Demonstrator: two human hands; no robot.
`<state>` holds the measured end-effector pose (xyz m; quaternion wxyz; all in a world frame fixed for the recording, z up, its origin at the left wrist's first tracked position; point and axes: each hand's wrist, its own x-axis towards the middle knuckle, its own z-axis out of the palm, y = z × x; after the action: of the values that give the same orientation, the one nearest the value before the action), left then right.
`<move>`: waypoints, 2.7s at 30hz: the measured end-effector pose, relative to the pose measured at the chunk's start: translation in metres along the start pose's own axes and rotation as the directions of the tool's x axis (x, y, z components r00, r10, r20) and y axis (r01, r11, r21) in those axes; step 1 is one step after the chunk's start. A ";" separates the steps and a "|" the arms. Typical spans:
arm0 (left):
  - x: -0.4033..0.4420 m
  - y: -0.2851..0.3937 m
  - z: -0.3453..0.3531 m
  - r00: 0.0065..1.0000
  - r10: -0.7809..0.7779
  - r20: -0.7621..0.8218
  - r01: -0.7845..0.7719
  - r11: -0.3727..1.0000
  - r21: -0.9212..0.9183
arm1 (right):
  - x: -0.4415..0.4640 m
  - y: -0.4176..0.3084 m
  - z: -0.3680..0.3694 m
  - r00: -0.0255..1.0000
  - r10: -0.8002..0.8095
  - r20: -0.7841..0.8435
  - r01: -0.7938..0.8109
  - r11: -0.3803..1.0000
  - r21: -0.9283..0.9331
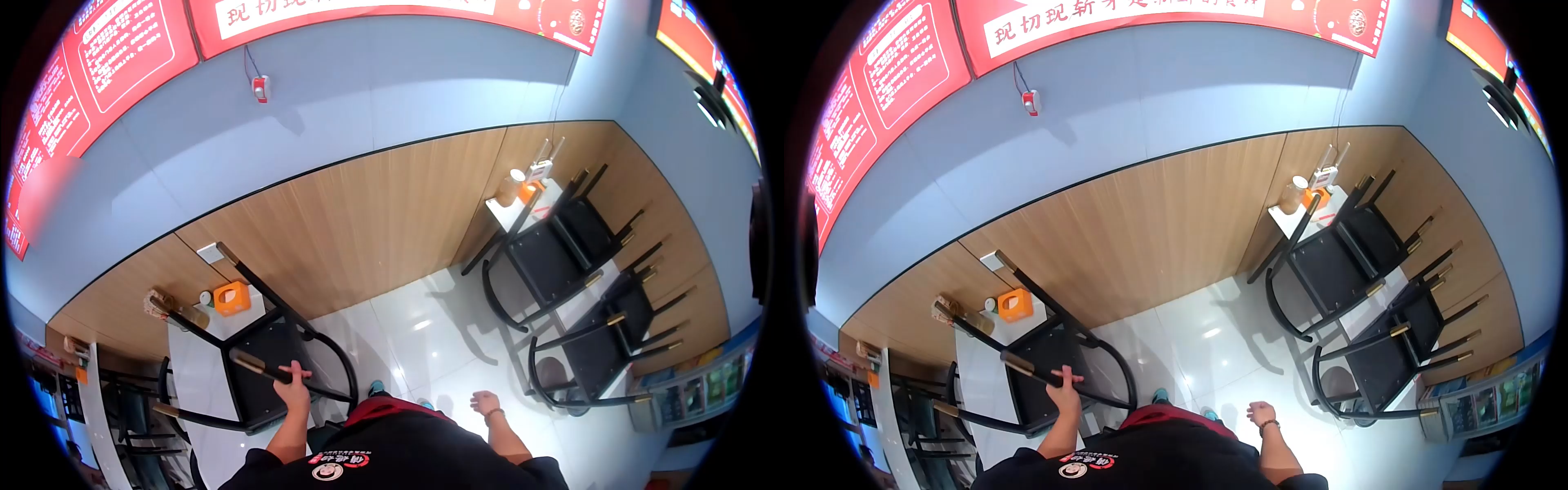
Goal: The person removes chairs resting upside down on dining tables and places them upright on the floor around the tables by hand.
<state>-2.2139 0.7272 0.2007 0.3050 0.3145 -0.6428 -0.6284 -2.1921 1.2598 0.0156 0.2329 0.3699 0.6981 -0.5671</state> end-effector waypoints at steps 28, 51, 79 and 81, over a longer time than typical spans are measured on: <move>-0.088 0.250 0.226 0.969 0.111 0.222 0.012 0.873 -0.487 | -0.169 -0.088 -0.104 0.594 -0.801 0.077 0.651 0.422 -0.631; 0.030 0.134 0.251 0.746 -0.438 0.501 0.608 0.755 -0.244 | -0.311 -0.247 -0.133 0.252 -0.925 0.283 0.842 0.065 -0.536; -0.067 -0.138 -0.201 0.628 -0.769 -0.117 0.758 0.639 -0.134 | -0.064 -0.266 0.351 0.810 -0.095 0.579 0.561 -0.160 -0.812; -0.063 -0.138 -0.198 0.648 -0.757 -0.085 0.743 0.653 -0.149 | -0.060 -0.260 0.380 0.813 -0.105 0.572 0.563 -0.102 -0.820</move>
<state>-2.0164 0.6528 0.0674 0.0772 0.5794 -0.3995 -0.7062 -2.3939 0.8569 0.1269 0.3779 -0.1949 0.9051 -0.0029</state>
